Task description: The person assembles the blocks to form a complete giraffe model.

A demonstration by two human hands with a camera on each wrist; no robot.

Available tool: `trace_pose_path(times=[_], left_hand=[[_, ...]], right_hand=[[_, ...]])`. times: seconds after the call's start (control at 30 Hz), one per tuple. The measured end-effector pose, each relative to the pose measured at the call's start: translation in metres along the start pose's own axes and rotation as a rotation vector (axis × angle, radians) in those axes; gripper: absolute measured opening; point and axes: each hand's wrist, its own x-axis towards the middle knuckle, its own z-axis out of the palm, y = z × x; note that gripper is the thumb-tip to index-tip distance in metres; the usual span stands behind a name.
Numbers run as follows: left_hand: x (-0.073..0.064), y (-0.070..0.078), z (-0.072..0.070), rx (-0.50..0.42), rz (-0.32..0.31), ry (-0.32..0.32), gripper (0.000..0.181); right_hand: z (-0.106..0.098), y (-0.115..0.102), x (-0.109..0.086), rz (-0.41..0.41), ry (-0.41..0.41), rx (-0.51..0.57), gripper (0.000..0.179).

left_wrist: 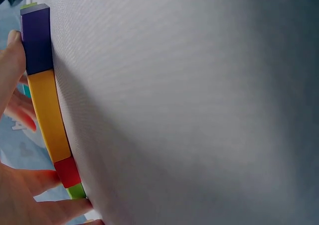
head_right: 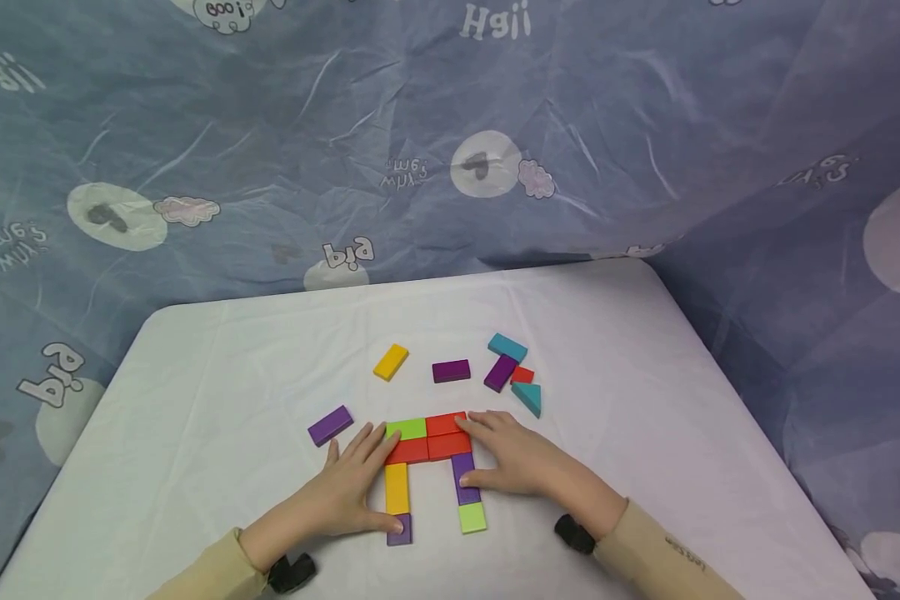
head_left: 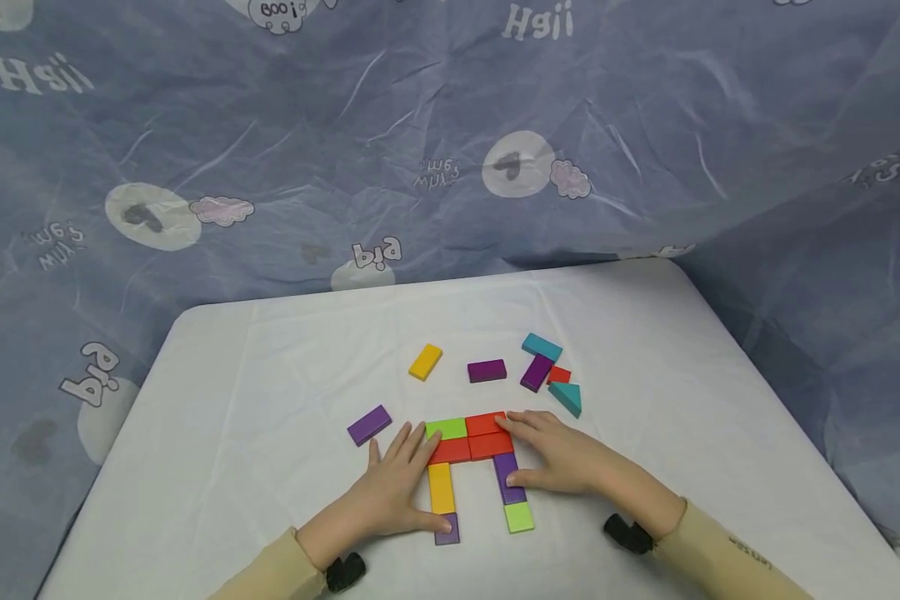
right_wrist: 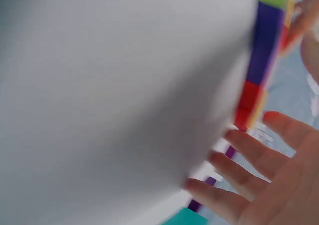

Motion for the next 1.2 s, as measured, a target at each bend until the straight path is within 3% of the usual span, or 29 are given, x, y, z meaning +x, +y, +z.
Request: trace_pose_path(times=[0.2, 0.4, 0.73, 1.0, 1.2], left_hand=[[0.000, 0.000, -0.001, -0.007, -0.008, 0.000, 0.119], [-0.003, 0.000, 0.000, 0.000, -0.010, 0.000, 0.118], [-0.003, -0.001, -0.001, -0.007, 0.005, 0.016, 0.116], [-0.002, 0.000, -0.001, -0.023, 0.010, -0.001, 0.117], [-0.001, -0.002, 0.001, -0.032, -0.006, -0.006, 0.119]], right_hand=[[-0.027, -0.004, 0.026, -0.007, 0.105, -0.023, 0.062], [-0.039, -0.004, 0.060, -0.035, 0.227, -0.028, 0.049], [-0.040, 0.005, 0.092, 0.026, 0.230, -0.048, 0.042], [-0.031, 0.006, 0.105, 0.008, 0.206, -0.132, 0.034], [-0.029, 0.004, 0.108, -0.005, 0.238, -0.172, 0.031]])
